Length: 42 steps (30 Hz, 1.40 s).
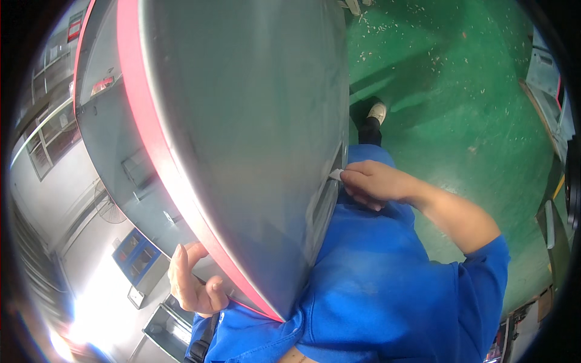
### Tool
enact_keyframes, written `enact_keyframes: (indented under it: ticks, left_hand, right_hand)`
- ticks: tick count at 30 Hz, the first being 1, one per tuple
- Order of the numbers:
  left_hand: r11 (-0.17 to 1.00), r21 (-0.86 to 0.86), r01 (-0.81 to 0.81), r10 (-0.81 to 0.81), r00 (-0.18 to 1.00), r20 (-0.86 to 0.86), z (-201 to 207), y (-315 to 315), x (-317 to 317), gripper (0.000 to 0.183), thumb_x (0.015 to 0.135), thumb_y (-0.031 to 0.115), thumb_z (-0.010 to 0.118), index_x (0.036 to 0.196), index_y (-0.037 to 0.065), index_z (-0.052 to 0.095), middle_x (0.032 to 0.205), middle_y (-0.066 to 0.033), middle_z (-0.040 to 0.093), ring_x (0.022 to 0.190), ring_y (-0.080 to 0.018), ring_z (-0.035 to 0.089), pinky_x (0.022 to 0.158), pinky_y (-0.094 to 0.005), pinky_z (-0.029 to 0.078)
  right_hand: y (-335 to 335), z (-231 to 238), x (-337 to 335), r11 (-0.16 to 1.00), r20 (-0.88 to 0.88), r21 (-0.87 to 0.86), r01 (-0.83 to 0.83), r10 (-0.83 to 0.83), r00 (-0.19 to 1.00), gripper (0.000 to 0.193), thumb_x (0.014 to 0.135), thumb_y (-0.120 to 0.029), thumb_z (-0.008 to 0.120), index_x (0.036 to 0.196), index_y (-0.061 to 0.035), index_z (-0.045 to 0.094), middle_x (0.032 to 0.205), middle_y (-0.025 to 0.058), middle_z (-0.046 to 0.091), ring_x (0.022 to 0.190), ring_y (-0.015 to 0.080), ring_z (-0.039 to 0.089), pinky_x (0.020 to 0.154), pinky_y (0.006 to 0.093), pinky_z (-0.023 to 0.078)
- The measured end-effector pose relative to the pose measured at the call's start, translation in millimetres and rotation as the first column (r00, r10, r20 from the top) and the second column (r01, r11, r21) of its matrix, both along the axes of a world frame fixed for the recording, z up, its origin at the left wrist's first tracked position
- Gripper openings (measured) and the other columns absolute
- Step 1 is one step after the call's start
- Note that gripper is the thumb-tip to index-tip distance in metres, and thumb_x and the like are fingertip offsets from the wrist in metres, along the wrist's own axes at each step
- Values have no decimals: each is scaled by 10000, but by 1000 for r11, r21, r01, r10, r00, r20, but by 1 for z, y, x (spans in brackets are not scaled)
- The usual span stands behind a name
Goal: The person applies red tape to the edges of a large, transparent rectangular frame using a pink tool to smooth it down. They work on multiple sides of the frame, then lift and rotate it to continue applying tape to the remaining edges. Finally, they place the frame down and pick up a large, flat, translucent sheet.
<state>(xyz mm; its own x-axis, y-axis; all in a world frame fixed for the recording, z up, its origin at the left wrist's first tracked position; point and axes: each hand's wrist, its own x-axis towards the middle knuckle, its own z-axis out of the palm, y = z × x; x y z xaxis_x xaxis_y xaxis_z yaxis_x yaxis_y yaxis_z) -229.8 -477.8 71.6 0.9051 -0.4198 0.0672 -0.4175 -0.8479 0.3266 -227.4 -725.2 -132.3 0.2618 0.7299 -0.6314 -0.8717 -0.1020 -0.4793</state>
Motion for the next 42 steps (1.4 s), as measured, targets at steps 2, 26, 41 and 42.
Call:
enact_keyframes:
  ticks: [2, 26, 41, 42]
  left_hand:
    - [1000, -2, -12, 12, 1000, -7, 1, -1, 0, 560, 855, 308, 502, 1188, -125, 376, 756, -197, 606, 629, -260, 594, 600, -344, 452]
    - [999, -31, -31, 31, 999, -6, 0, -2, 0, 568, 853, 318, 503, 1177, -133, 383, 740, -191, 605, 625, -254, 589, 604, -347, 447]
    - [999, -17, -32, 32, 999, -21, 0, -1, -2, 552, 854, 298, 493, 1181, -133, 383, 774, -204, 611, 647, -250, 598, 625, -334, 449]
    - [999, -25, -45, 44, 999, -13, -1, -3, -3, 551, 855, 297, 492, 1181, -133, 383, 777, -204, 611, 647, -249, 597, 627, -333, 448]
  right_hand:
    - [0, 3, 5, 999, -84, 13, -33, 34, 996, 333, 903, -307, 357, 724, -44, 457, 580, 25, 447, 411, 99, 410, 369, 235, 332]
    - [-5, 16, 19, 978, -139, 56, -199, 205, 969, 361, 888, -324, 355, 652, -65, 439, 515, 2, 395, 364, 85, 348, 335, 238, 265]
    - [-2, 10, 7, 988, -187, 56, -142, 150, 971, 393, 901, -368, 354, 667, -61, 427, 504, 9, 399, 347, 79, 337, 326, 230, 269]
    - [-1, 6, 10, 989, -209, 55, -136, 145, 967, 392, 906, -371, 354, 667, -68, 422, 496, 2, 387, 346, 78, 330, 325, 227, 264]
